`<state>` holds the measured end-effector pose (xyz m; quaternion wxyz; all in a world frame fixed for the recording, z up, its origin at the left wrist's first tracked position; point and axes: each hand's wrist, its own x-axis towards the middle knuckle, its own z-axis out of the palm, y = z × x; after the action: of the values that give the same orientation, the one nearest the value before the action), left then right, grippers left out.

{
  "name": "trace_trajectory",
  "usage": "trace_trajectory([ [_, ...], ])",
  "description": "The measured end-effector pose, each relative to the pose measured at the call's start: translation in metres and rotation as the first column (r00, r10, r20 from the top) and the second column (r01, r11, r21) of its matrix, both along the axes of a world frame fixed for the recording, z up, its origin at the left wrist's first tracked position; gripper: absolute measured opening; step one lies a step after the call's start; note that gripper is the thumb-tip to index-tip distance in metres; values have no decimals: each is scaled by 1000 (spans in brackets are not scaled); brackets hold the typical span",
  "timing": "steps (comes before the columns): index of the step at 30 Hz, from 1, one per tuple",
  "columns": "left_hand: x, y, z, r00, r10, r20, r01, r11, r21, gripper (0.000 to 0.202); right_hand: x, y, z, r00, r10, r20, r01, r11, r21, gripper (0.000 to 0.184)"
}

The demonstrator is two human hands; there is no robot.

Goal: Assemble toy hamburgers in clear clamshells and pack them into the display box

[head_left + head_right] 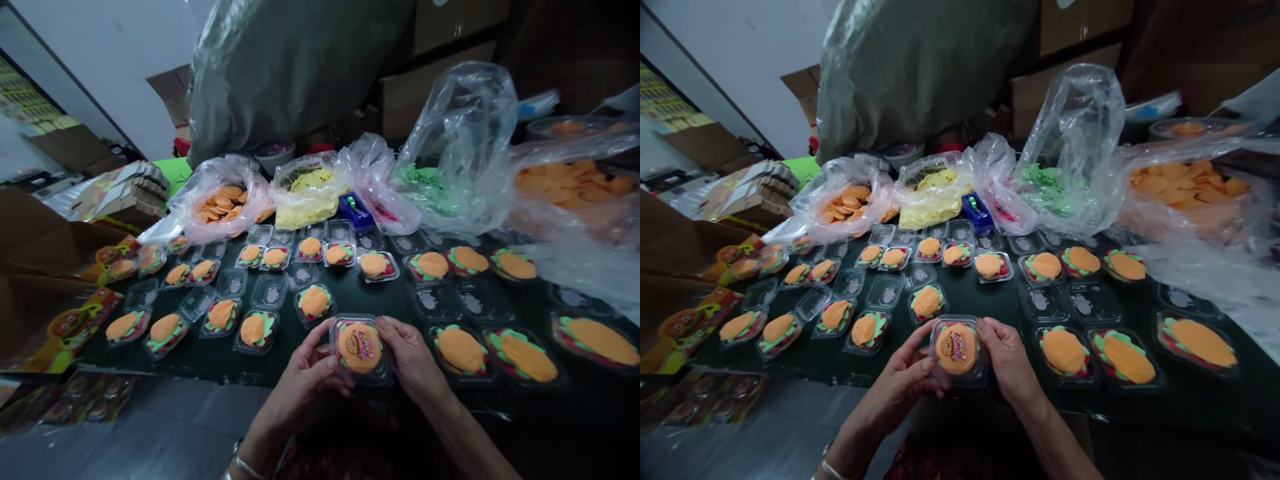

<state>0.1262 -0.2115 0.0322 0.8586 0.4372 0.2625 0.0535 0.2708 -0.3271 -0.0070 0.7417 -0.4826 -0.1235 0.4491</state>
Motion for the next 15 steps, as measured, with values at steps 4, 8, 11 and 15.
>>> trace_trajectory([
  [4, 5, -6, -10, 999, 31, 5, -31, 999, -22, 75, -1, -3, -7, 999, -26, 30, 27, 999, -25, 39],
  [8, 1, 1, -17, 999, 6, 46, -3, 999, -47, 75, -5, -4, -8, 998, -15, 67, 19, 998, -64, 42],
  [11, -7, 14, -16, 990, -102, 101, 106, 994, -38, 77, -4, -5, -6, 986, 53, 155, -35, 993, -114, 44],
  [15, -8, 25, -18, 965, -118, 233, 140, 987, -77, 88, 1, 2, -7, 931, 160, 328, -106, 979, -176, 51],
])
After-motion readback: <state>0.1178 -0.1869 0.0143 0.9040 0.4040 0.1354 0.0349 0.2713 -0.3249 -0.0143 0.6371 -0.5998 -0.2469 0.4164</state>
